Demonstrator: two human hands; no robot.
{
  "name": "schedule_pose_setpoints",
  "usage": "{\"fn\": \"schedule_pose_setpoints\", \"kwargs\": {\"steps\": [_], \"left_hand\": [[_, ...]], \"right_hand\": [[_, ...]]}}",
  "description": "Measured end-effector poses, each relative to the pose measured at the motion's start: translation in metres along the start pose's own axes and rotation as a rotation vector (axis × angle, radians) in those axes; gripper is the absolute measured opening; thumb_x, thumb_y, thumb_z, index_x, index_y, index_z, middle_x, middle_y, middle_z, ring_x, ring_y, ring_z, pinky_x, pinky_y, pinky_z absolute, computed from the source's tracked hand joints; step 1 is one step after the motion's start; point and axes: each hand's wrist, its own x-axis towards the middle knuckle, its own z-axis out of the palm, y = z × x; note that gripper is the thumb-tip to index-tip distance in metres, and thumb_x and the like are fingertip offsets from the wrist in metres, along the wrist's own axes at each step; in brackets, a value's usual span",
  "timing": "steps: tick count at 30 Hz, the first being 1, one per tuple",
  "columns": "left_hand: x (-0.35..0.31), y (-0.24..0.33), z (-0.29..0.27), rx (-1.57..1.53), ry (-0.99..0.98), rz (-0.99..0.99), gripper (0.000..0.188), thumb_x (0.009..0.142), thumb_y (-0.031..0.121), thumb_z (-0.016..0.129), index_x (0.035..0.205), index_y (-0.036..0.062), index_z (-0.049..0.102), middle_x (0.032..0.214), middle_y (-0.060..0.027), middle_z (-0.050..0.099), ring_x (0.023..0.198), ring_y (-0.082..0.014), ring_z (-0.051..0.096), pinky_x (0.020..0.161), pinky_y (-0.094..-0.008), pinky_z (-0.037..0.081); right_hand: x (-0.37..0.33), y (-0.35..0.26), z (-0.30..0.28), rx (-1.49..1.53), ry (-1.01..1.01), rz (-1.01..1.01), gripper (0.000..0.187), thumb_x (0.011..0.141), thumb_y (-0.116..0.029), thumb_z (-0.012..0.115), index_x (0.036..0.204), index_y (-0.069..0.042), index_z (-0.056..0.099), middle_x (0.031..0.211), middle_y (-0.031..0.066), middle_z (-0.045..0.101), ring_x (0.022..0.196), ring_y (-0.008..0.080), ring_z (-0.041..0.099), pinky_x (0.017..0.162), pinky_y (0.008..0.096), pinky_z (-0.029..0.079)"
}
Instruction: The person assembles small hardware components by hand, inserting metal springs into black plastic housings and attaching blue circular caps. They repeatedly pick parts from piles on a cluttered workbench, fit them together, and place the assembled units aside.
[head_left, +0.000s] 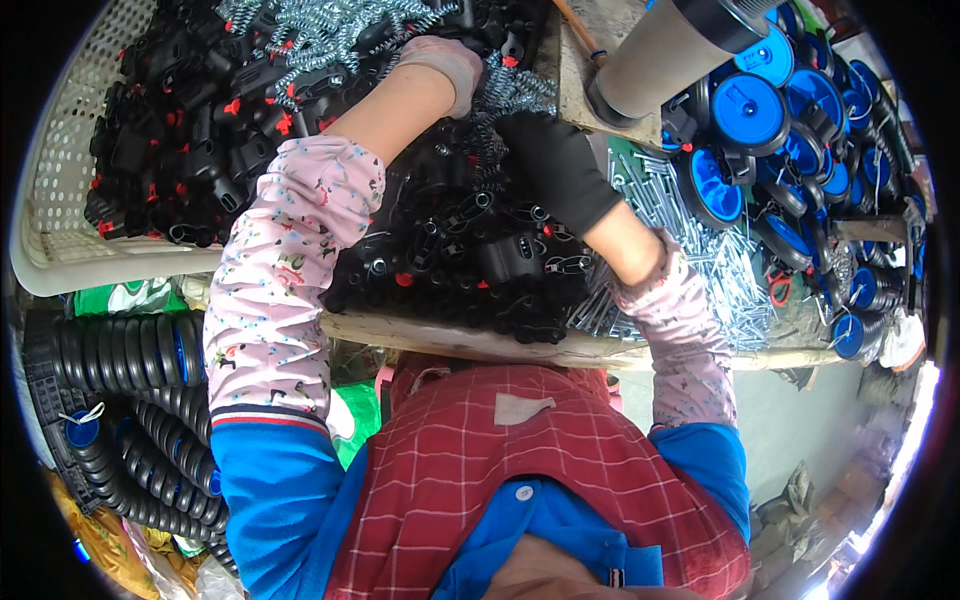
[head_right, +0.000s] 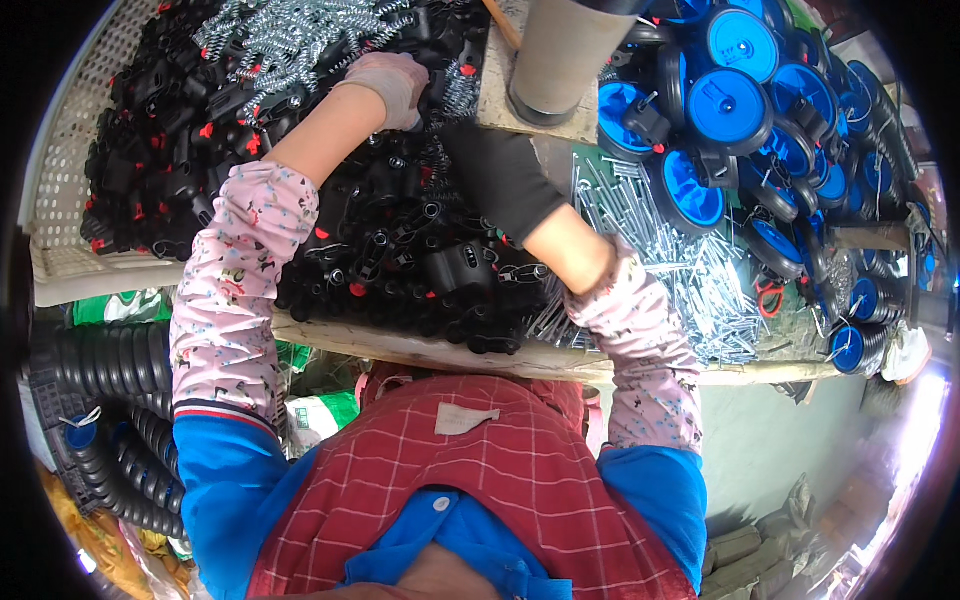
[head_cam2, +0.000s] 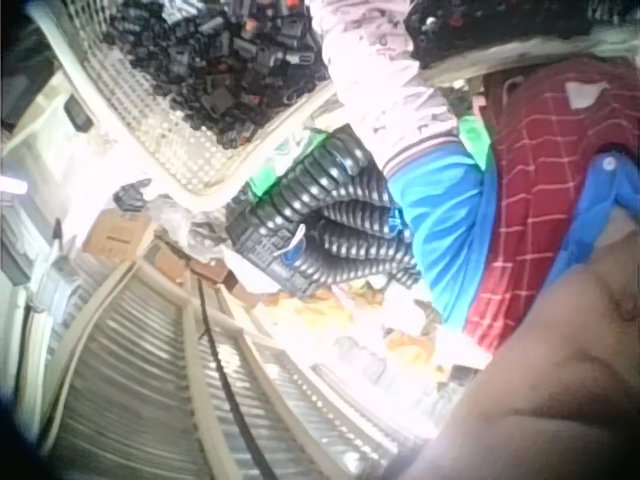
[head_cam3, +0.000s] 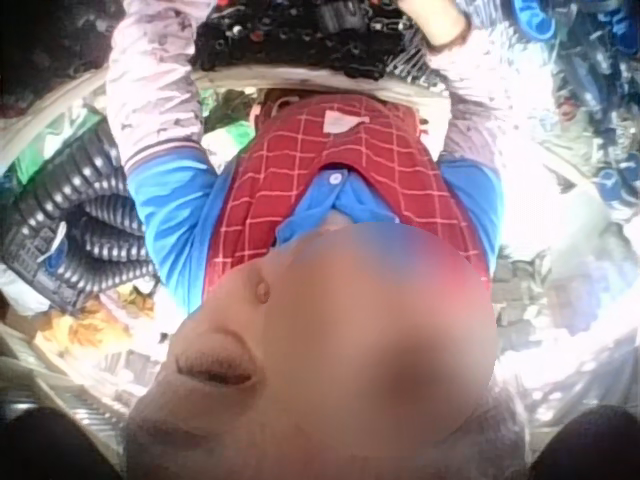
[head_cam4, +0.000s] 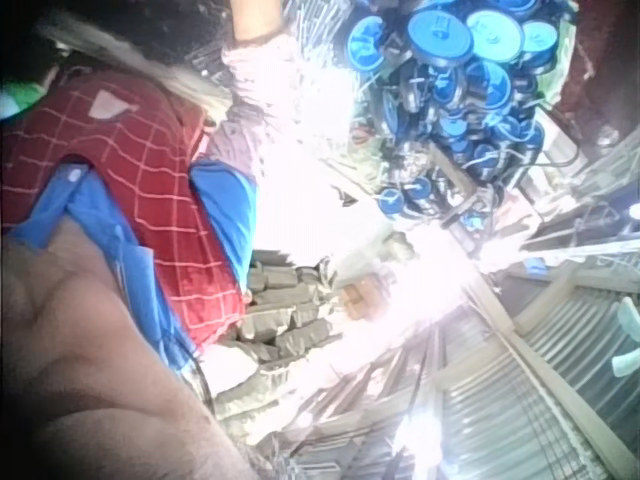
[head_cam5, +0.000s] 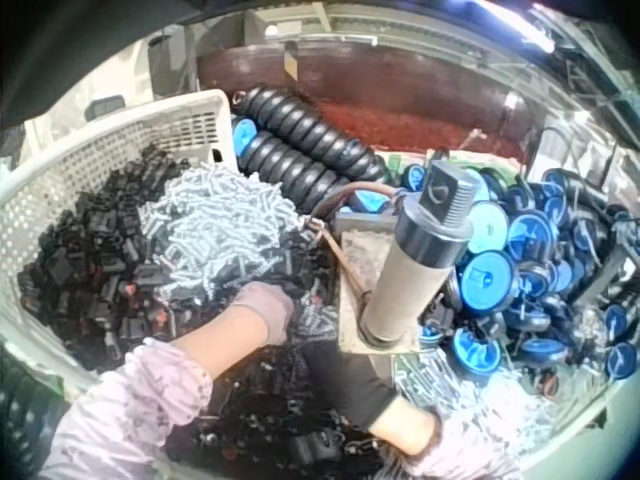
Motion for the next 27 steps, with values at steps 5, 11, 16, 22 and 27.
{"fn": "schedule_pose_setpoints", "kwargs": {"steps": [5,11,16,22,27], "left_hand": [[-0.005,-0.012,0.007,0.0,0.205,0.124,0.047,0.078,0.036,0.074,0.112,0.0038,0.071,0.117,-0.0151,0.067,0.114,-0.0313,0.064,0.096,-0.0421,0.053],[0.003,-0.013,0.019,0.065,0.196,0.099,0.055,0.079,0.048,0.074,0.117,0.0084,0.073,0.129,-0.0101,0.064,0.117,-0.0294,0.063,0.096,-0.0439,0.053],[0.004,0.001,0.017,0.081,0.231,0.07,0.058,0.078,0.05,0.075,0.118,0.0071,0.071,0.132,-0.0113,0.061,0.117,-0.0308,0.062,0.095,-0.0485,0.051],[-0.007,-0.034,0.017,-0.757,0.455,0.109,0.059,0.082,0.039,0.076,0.124,-0.0004,0.062,0.121,-0.0214,0.068,0.112,-0.0337,0.066,0.099,-0.0406,0.05],[-0.067,-0.034,0.008,-1.413,0.515,0.264,0.044,0.095,0.03,0.063,0.129,0.0039,0.058,0.111,-0.0086,0.068,0.094,-0.0171,0.065,0.077,-0.0318,0.056]], "right_hand": [[-0.047,-0.025,-0.051,-0.02,-0.016,0.077,0.026,0.078,-0.018,0.074,0.099,-0.01,0.063,0.093,0.0111,0.068,0.084,0.0328,0.069,0.066,0.0455,0.055],[-0.097,-0.019,-0.069,0.209,0.101,0.213,0.032,0.081,-0.022,0.078,0.105,-0.009,0.062,0.094,0.0116,0.068,0.081,0.0346,0.069,0.065,0.0418,0.054],[-0.11,-0.02,-0.069,0.292,0.18,0.258,0.03,0.081,-0.018,0.079,0.105,-0.009,0.064,0.095,0.0114,0.069,0.078,0.0356,0.068,0.064,0.041,0.054],[-0.135,-0.011,-0.066,0.469,0.263,0.397,0.027,0.084,-0.015,0.079,0.106,-0.008,0.065,0.092,0.0106,0.072,0.076,0.0247,0.071,0.065,0.0334,0.054],[-0.142,-0.021,-0.073,0.821,0.388,0.574,0.025,0.093,-0.004,0.07,0.117,-0.002,0.065,0.094,0.0037,0.073,0.086,0.007,0.065,0.077,0.0246,0.052]]}}
